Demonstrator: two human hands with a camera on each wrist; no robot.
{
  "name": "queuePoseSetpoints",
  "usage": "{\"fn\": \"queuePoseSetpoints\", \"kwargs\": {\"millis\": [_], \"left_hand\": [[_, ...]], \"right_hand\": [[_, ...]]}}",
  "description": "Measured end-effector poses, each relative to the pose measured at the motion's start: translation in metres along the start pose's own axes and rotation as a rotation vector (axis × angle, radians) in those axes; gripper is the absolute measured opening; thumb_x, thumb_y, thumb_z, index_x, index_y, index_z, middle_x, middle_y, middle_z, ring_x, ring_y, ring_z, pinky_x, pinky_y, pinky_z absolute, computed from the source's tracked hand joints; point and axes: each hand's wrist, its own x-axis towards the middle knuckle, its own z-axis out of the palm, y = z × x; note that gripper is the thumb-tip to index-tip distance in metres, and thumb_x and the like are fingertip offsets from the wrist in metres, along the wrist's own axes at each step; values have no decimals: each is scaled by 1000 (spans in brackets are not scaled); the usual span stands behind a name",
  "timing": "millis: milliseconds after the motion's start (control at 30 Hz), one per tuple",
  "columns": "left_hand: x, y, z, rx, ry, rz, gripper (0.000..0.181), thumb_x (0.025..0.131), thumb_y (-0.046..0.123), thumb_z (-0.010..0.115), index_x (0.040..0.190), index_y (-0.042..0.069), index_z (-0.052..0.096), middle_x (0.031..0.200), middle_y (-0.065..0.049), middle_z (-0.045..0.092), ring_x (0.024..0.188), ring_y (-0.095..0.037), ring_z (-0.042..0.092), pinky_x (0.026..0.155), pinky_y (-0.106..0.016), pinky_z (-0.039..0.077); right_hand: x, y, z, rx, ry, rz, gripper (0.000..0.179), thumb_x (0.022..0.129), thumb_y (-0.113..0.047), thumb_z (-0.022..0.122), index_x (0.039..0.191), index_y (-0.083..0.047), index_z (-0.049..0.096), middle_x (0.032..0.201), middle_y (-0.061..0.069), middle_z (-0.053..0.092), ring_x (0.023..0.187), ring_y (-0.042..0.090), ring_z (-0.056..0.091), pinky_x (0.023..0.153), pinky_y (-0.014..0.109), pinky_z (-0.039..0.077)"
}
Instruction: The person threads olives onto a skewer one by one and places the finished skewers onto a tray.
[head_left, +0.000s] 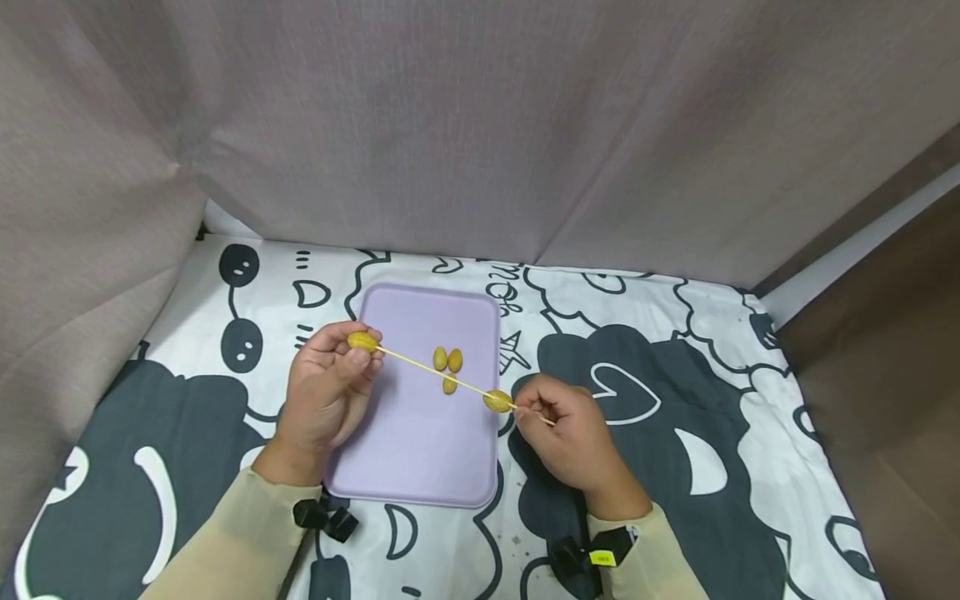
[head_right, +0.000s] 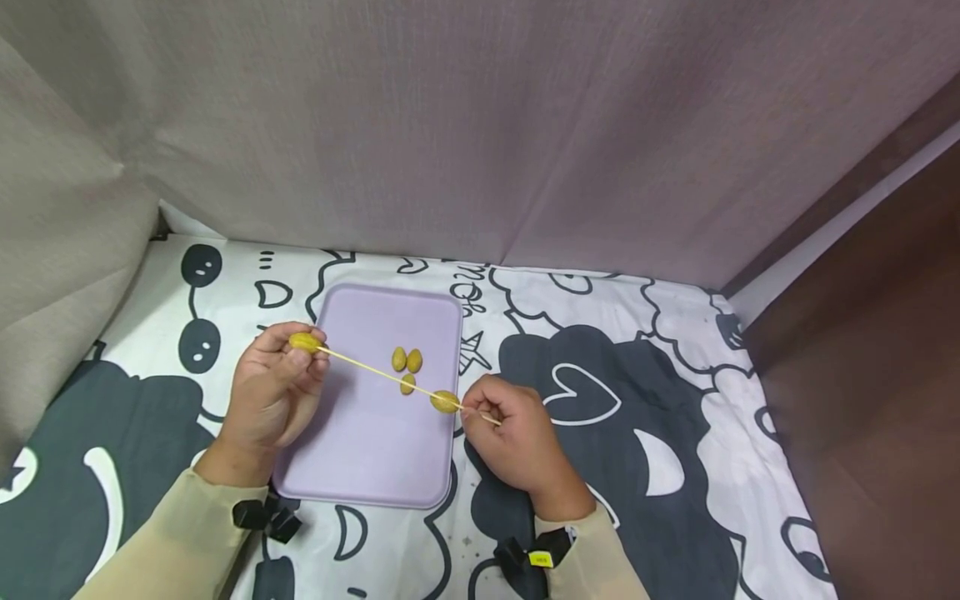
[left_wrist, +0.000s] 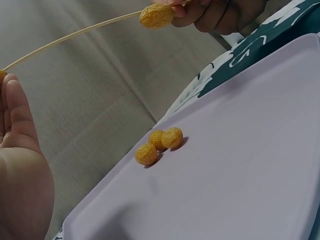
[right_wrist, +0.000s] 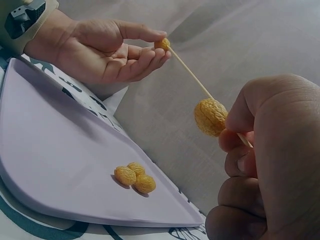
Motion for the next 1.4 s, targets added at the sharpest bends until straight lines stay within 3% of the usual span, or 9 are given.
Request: {"fn": "queuePoseSetpoints", "kwargs": {"millis": [1400], "left_hand": [[-2,-6,5,67,-86,10,37,101,-23,62,124,1,77,117,-10,83,103,-15,80,93,-23,69]], "right_hand": [[1,-5,6,31,13,5,28,92,8,68,86,-20,68,68,-9,51,56,6,43,45,21,33]]}}
